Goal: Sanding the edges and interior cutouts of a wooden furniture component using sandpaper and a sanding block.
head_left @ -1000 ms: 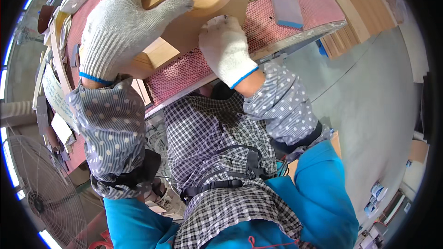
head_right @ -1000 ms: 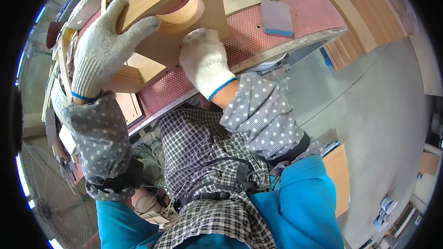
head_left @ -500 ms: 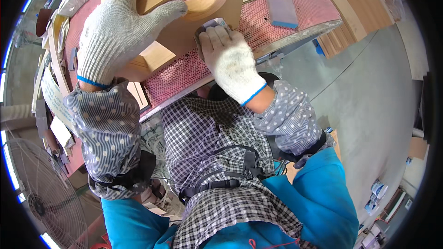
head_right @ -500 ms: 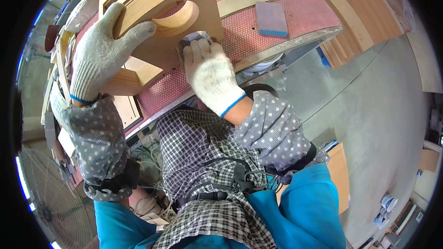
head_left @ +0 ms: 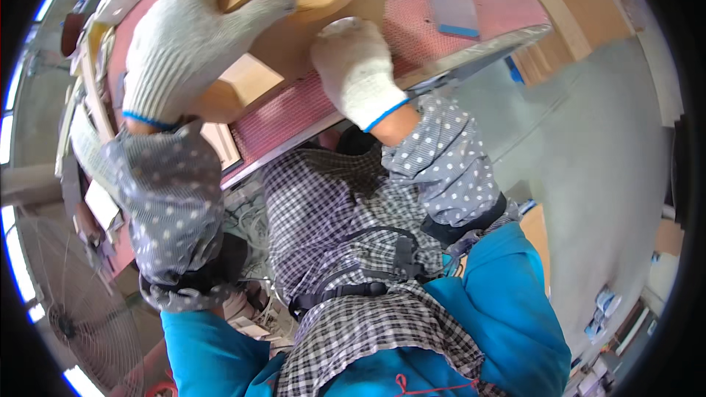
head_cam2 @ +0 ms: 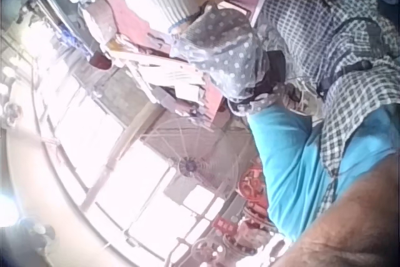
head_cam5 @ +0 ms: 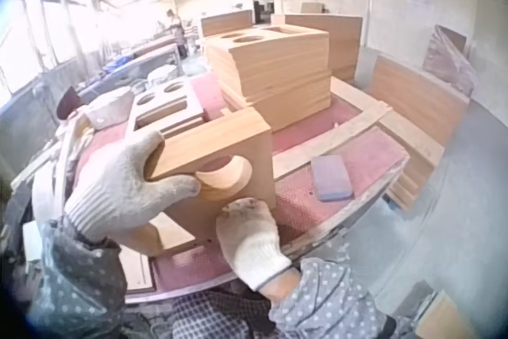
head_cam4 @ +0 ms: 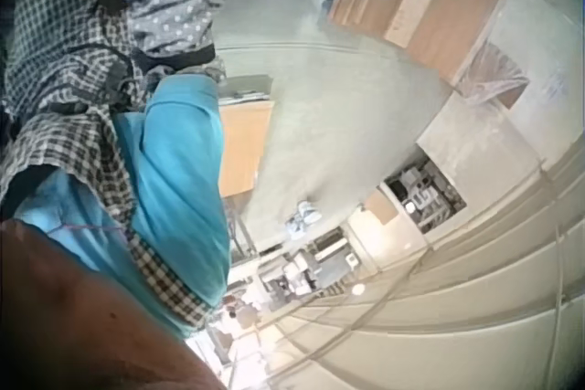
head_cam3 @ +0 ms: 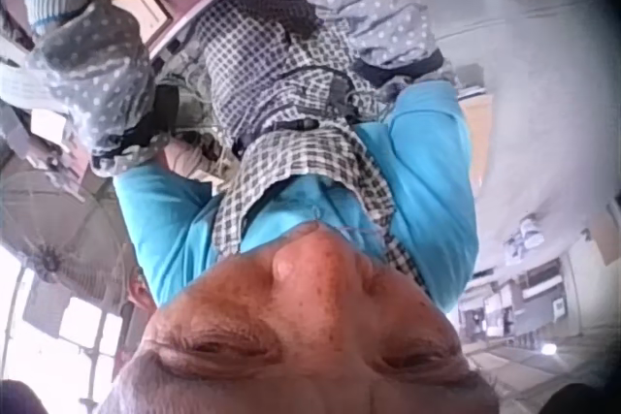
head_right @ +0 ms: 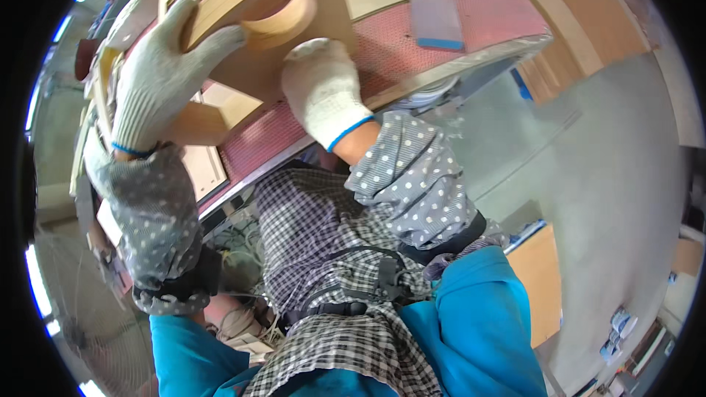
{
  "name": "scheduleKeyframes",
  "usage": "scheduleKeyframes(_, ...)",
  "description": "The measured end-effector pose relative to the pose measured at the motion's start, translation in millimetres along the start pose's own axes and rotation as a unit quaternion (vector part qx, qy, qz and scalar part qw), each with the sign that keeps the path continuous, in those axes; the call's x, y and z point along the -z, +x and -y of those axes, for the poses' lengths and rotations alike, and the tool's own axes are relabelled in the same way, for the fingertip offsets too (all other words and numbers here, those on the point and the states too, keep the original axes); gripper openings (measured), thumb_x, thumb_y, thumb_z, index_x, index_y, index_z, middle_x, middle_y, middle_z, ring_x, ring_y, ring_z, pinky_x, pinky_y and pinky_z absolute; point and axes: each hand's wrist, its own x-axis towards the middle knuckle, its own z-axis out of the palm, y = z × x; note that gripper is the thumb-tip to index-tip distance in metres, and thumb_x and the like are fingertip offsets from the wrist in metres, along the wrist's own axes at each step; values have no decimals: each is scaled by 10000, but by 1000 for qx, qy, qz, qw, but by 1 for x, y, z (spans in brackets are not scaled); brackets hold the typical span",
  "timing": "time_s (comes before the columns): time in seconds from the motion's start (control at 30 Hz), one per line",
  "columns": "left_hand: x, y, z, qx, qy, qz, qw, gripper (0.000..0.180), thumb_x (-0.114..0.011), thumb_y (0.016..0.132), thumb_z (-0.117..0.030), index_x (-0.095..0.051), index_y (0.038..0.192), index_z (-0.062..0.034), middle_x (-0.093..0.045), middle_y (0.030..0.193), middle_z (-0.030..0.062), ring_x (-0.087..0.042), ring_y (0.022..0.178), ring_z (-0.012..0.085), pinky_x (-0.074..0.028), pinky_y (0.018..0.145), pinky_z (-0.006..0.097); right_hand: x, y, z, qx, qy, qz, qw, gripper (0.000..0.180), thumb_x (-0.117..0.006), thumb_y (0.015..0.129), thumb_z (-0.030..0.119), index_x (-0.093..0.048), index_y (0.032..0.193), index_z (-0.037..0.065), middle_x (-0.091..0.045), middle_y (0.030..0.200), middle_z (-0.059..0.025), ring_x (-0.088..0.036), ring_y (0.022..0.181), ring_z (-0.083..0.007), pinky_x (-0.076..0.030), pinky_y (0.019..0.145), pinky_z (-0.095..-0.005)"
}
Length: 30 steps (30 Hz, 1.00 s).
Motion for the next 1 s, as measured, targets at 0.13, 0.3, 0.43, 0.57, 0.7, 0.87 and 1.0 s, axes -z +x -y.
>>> scheduleKeyframes(0.13,-9,-2,-4,3,-26,19,999,538,-809,842,-459,-667,1123,-23,-729,872,141,-736,805,225,-560,709,364,-3,-24,0,-48,66,-102,991,152,-601,871,155,-677,978,78,-676,890,-75,-656,888,-236,-475,782,-401)
scheduleKeyframes(0.3,-3,-1,-6,-6,-18,8,1000,529,-817,841,-447,-660,1108,-18,-721,856,132,-724,780,205,-555,688,348,2,-5,-8,-14,76,-76,994,165,-596,861,153,-676,981,72,-675,908,-70,-662,911,-240,-470,790,-400)
scheduleKeyframes(0.43,-6,-3,-1,-10,-9,5,1000,523,-823,839,-437,-655,1096,-13,-716,844,124,-715,760,189,-550,672,336,3,-19,10,-81,122,-111,983,208,-604,844,147,-678,1014,54,-691,948,-72,-668,953,-248,-476,803,-404)
scheduleKeyframes(0.57,-1,-1,-2,-14,-14,7,1000,517,-829,838,-427,-650,1084,-9,-710,832,117,-705,739,173,-546,655,324,12,-13,1,-57,130,-114,983,237,-630,830,157,-682,1033,47,-705,975,-76,-681,961,-244,-486,777,-413)
scheduleKeyframes(0.7,-5,2,0,-21,-14,9,1000,512,-836,837,-417,-645,1072,-4,-704,819,109,-696,719,157,-542,639,311,6,0,0,-87,110,11,990,175,-618,819,99,-656,982,53,-694,917,-95,-681,903,-280,-497,766,-422)
scheduleKeyframes(0.87,-5,0,2,-29,-8,4,1000,506,-844,835,-405,-639,1057,2,-696,804,100,-684,694,137,-536,618,296,22,-17,3,-98,226,-128,961,61,-597,813,65,-625,867,68,-674,823,-113,-674,789,-313,-513,735,-416)
scheduleKeyframes(1.0,-4,1,4,-27,-18,18,999,473,-836,841,-379,-636,1043,-1,-708,843,108,-703,739,172,-552,660,328,16,19,-4,-108,123,149,975,136,-614,834,76,-675,955,63,-705,859,-120,-694,844,-309,-531,747,-421)
